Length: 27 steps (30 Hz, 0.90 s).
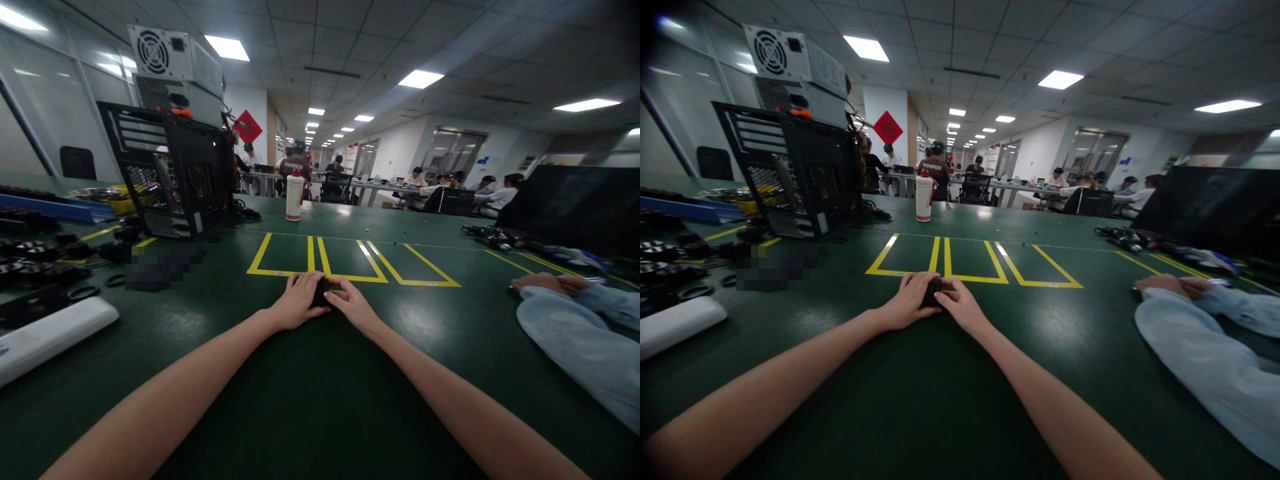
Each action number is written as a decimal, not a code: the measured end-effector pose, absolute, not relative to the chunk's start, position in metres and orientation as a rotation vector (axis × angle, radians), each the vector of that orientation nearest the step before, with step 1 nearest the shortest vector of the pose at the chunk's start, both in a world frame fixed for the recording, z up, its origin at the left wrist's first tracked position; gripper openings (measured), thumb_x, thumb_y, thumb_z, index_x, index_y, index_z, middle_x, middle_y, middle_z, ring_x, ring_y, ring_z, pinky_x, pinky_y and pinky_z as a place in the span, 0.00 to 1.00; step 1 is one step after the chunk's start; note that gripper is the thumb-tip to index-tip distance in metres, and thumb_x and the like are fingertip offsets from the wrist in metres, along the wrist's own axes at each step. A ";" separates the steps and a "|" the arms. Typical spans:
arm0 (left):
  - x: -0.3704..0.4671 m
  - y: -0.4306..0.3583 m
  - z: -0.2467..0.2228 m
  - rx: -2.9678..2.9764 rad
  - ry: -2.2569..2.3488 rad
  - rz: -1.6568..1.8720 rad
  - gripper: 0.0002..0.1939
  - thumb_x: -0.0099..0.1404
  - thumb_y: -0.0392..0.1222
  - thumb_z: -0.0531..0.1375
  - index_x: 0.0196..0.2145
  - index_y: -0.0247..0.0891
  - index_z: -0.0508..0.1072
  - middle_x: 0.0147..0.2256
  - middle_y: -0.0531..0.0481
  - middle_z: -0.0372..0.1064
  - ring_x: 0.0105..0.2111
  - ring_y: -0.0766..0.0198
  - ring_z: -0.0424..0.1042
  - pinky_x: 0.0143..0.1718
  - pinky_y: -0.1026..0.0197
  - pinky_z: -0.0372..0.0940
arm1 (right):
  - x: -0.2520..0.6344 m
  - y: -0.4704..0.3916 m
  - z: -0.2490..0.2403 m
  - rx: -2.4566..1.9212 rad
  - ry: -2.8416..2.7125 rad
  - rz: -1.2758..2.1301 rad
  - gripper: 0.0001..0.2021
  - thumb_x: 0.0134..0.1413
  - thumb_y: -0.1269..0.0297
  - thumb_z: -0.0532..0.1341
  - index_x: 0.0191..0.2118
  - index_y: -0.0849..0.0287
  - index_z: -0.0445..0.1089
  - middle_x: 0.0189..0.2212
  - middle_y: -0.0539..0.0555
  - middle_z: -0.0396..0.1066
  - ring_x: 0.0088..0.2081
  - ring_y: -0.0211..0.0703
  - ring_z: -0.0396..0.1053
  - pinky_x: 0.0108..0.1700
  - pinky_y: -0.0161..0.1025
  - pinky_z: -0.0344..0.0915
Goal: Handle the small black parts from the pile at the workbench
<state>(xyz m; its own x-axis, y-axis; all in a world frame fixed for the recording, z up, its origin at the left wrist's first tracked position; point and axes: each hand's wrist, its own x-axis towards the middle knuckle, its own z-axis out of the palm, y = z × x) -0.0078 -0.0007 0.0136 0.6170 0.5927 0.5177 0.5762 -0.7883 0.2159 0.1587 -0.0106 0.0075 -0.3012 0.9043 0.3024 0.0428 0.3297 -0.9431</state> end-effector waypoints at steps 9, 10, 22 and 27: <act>-0.008 -0.001 0.014 2.797 1.008 0.922 0.30 0.56 0.49 0.56 0.52 0.39 0.47 0.50 0.42 0.53 0.51 0.54 0.53 0.51 0.48 0.45 | 0.157 -0.013 0.006 -0.810 -1.628 1.057 0.10 0.45 0.66 0.58 0.37 0.55 0.61 0.40 0.50 0.62 0.43 0.39 0.64 0.47 0.40 0.60; -0.008 -0.001 0.014 2.796 1.008 0.922 0.30 0.56 0.49 0.56 0.52 0.39 0.47 0.50 0.42 0.53 0.51 0.54 0.53 0.51 0.48 0.45 | 0.157 -0.012 0.006 -0.809 -1.619 1.058 0.09 0.45 0.65 0.58 0.36 0.55 0.61 0.39 0.50 0.62 0.42 0.39 0.65 0.46 0.40 0.61; -0.009 -0.001 0.015 2.790 0.998 0.930 0.29 0.56 0.47 0.56 0.51 0.39 0.47 0.49 0.43 0.54 0.50 0.55 0.53 0.51 0.49 0.45 | 0.158 -0.013 0.006 -0.841 -1.671 1.072 0.14 0.44 0.67 0.59 0.39 0.55 0.60 0.42 0.51 0.62 0.46 0.41 0.62 0.50 0.41 0.59; -0.008 0.000 0.014 2.781 1.006 0.942 0.30 0.55 0.48 0.56 0.51 0.40 0.47 0.49 0.43 0.53 0.51 0.54 0.53 0.51 0.48 0.45 | 0.157 -0.014 0.006 -0.828 -1.671 1.004 0.10 0.47 0.66 0.57 0.38 0.55 0.62 0.39 0.51 0.63 0.44 0.39 0.64 0.49 0.41 0.59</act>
